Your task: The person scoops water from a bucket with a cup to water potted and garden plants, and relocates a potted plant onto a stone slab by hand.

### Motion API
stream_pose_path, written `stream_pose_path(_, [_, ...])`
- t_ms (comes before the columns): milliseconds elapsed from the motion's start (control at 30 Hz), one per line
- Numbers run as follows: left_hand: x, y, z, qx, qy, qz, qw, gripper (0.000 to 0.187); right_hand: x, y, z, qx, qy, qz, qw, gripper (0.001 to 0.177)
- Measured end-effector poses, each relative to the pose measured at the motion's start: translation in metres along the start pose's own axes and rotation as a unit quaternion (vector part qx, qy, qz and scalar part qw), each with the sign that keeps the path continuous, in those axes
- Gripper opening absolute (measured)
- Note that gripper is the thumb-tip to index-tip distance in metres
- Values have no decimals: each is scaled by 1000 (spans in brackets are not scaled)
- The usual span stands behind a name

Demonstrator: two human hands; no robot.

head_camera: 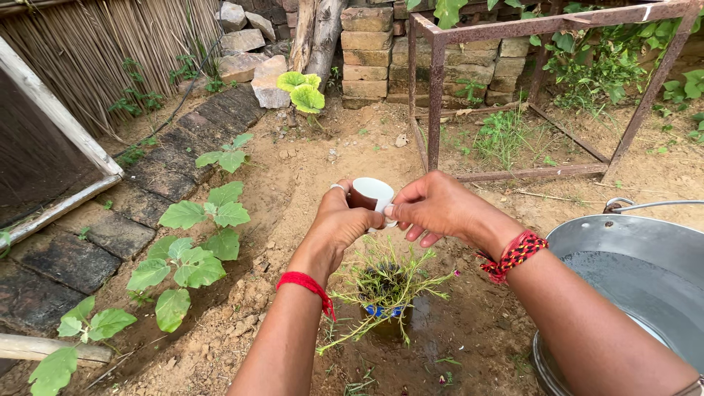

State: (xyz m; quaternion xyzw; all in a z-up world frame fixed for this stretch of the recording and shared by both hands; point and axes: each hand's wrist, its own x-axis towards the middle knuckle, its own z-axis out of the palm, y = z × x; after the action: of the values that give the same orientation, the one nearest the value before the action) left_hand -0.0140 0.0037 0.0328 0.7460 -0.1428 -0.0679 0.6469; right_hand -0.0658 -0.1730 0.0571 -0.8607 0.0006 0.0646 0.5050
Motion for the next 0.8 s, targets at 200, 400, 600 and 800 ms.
stream_pose_path(200, [-5,3,-5,-76,-31,-34,996,66,-4,-6,-5,61,64,10,996,27])
stream_pose_path(400, [9,-19,-2,-130,-8,-84,988,51,-6,-8,-9,124,63,18,990,31])
stream_pose_path(600, [32,-75,13,-155,59,-178,970,24,-4,-6,-5,-9,85,-41,996,40])
stream_pose_path(800, [31,-98,32,-172,59,-245,952,22,-9,-18,0,-207,154,-114,959,41])
